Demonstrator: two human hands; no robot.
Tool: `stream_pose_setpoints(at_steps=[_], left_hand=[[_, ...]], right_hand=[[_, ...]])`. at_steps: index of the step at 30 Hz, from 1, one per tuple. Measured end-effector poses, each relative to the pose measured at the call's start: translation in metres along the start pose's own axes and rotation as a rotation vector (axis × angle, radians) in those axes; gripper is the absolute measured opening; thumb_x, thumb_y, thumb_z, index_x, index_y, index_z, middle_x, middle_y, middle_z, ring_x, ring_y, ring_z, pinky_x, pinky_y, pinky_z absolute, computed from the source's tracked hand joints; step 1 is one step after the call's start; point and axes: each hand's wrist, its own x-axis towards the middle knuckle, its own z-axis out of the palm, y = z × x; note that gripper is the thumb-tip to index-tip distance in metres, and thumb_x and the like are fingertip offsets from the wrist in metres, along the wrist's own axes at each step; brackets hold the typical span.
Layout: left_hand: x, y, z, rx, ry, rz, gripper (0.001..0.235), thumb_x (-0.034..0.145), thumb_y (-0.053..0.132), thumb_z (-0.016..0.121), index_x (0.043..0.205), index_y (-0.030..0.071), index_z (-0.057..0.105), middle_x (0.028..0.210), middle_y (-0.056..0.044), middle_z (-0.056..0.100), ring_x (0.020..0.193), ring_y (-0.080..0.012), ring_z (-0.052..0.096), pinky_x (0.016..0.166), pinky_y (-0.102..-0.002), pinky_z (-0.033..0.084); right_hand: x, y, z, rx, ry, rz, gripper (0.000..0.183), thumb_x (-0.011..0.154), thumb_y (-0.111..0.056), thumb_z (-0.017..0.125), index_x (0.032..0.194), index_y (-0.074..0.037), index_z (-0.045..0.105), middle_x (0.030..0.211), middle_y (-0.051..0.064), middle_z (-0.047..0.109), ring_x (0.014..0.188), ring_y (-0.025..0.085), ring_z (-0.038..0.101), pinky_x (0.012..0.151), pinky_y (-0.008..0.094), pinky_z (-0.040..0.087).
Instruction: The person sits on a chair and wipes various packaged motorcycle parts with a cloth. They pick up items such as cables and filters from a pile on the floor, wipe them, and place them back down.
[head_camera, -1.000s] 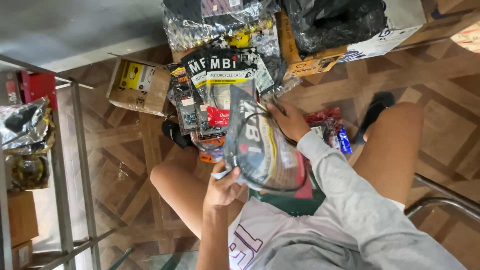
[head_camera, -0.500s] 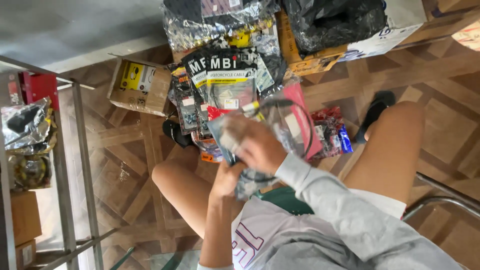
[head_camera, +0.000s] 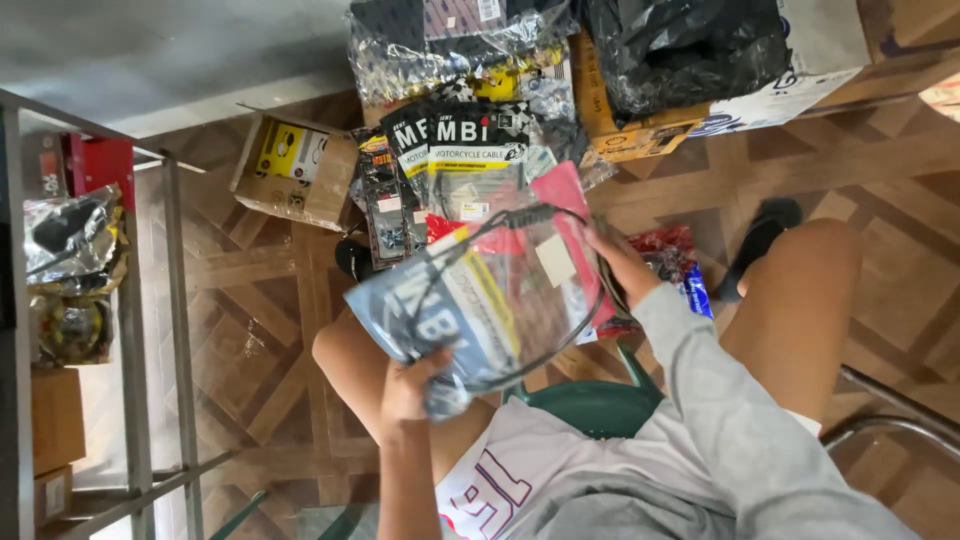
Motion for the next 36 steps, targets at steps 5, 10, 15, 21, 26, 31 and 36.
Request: stream_pose_setpoints(at_steps=[5,10,15,21,26,31,36], left_hand=[[0.012,0.054,0.049,0.619,0.262,0.037,0.091,0.08,0.022,0.079,0.157,0.009,0.032,0.156,-0.028,0.039,0.144,-0.0452,0.036,0.119,-0.056,0.031],[0.033,0.008,0.049,0.387,-0.043,0.356,0.074,0.091,0.016,0.071,0.152,0.0,0.033,0.146,-0.032,0.042,0.126,-0.0528,0.049,0.1,-0.061,0.047],[0.048,-0.058,0.079,-0.227,-0.238,0.156,0.072,0.099,0.024,0.064,0.155,-0.001,0.026,0.139,-0.036,0.05,0.122,-0.0513,0.056,0.094,-0.064,0.051],[0.025,-0.061,0.076,-0.325,-0.152,0.114,0.057,0.106,0.023,0.052,0.156,0.002,0.033,0.14,-0.027,0.051,0.125,-0.0368,0.05,0.108,-0.057,0.042],[0.006,-0.027,0.095,-0.016,-0.379,0.374,0.074,0.102,0.056,0.039,0.156,0.007,0.033,0.14,-0.025,0.056,0.127,-0.0304,0.053,0.103,-0.053,0.05],[0.016,-0.084,0.067,-0.131,-0.41,0.394,0.076,0.101,0.053,0.041,0.154,-0.001,0.03,0.142,-0.026,0.054,0.123,-0.03,0.054,0.109,-0.053,0.044],[0.037,-0.108,0.04,-0.19,-0.345,0.248,0.072,0.095,0.049,0.051,0.147,0.001,0.038,0.131,-0.025,0.058,0.116,-0.0324,0.058,0.104,-0.056,0.047]], right_hand=[[0.029,0.063,-0.041,0.281,0.114,-0.283,0.051,0.082,-0.016,0.088,0.129,-0.009,0.068,0.118,0.003,0.072,0.107,0.014,0.065,0.099,0.037,0.052],[-0.037,-0.01,0.006,-0.004,0.078,-0.424,0.049,0.076,-0.022,0.092,0.118,-0.011,0.071,0.108,0.006,0.074,0.099,0.015,0.067,0.091,0.037,0.054],[-0.087,-0.044,0.056,-0.42,-0.3,-0.785,0.045,0.081,-0.028,0.084,0.11,0.003,0.071,0.119,0.027,0.07,0.112,0.048,0.066,0.095,0.054,0.053],[-0.095,-0.037,0.071,-0.59,-0.297,-0.885,0.043,0.095,-0.04,0.07,0.111,-0.001,0.072,0.135,0.018,0.061,0.124,0.042,0.058,0.106,0.048,0.047],[-0.081,-0.058,0.075,-0.852,-0.145,-1.159,0.055,0.102,-0.048,0.045,0.139,-0.009,0.058,0.157,0.01,0.045,0.144,0.037,0.039,0.111,0.052,0.03],[-0.087,-0.069,0.076,-0.658,-0.291,-1.237,0.054,0.101,-0.038,0.052,0.134,0.004,0.059,0.141,0.024,0.056,0.131,0.045,0.052,0.111,0.054,0.037],[-0.092,-0.056,0.085,-0.562,-0.491,-1.232,0.055,0.101,-0.04,0.059,0.129,0.006,0.062,0.13,0.026,0.066,0.118,0.045,0.064,0.1,0.053,0.05]])
